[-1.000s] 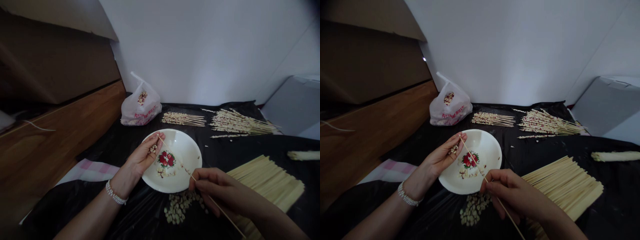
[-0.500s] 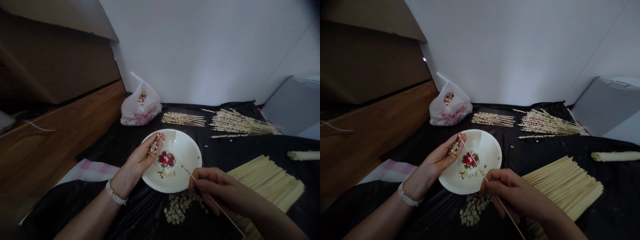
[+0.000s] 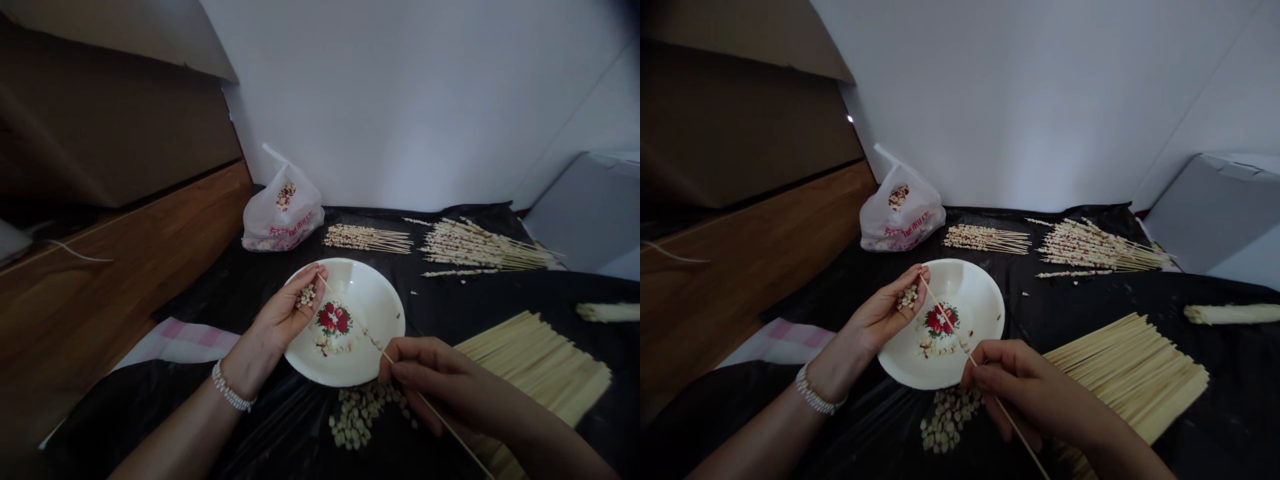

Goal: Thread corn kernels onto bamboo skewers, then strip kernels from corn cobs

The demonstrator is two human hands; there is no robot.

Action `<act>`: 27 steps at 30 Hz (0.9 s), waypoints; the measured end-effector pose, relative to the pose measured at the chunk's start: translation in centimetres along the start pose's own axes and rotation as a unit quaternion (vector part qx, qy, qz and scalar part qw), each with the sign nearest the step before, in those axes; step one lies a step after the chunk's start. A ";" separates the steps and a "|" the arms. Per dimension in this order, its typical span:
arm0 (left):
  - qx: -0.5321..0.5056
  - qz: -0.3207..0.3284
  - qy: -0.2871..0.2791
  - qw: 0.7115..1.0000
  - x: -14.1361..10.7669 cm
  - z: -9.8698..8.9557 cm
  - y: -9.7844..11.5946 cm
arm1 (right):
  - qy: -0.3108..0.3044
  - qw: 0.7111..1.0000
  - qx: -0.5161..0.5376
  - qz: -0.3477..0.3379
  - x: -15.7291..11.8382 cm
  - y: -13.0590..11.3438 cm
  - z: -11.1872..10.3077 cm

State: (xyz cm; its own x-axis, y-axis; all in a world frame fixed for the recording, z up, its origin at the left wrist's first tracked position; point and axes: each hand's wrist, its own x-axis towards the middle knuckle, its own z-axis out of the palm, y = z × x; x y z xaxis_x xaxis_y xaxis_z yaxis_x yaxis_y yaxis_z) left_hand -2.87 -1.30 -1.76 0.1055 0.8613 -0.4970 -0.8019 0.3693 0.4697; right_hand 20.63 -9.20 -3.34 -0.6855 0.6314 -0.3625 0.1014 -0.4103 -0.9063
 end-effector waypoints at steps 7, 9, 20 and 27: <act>0.005 0.000 0.002 1.000 0.0 0.1 -0.2 | 0.039 0.997 -0.073 0.000 0.1 -1.1 0.4; 0.006 0.000 0.003 1.000 -0.1 0.1 -0.2 | 0.042 0.996 -0.080 0.004 0.1 -1.1 0.5; -0.006 -0.029 -0.001 1.000 -0.1 0.1 -0.3 | 0.058 0.991 -0.119 -0.015 0.3 -0.9 0.8; -0.023 -0.036 0.007 0.999 -0.3 0.5 -0.2 | 0.065 0.989 -0.127 -0.027 0.3 -1.2 0.8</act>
State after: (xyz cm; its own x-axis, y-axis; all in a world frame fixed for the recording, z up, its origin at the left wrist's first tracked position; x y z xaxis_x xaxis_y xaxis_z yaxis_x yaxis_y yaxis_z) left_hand -2.44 -1.51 -1.37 0.1555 0.8285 -0.5379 -0.8187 0.4128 0.3992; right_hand 19.72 -9.08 -2.14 -0.5978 0.7342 -0.3218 0.2558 -0.2058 -0.9446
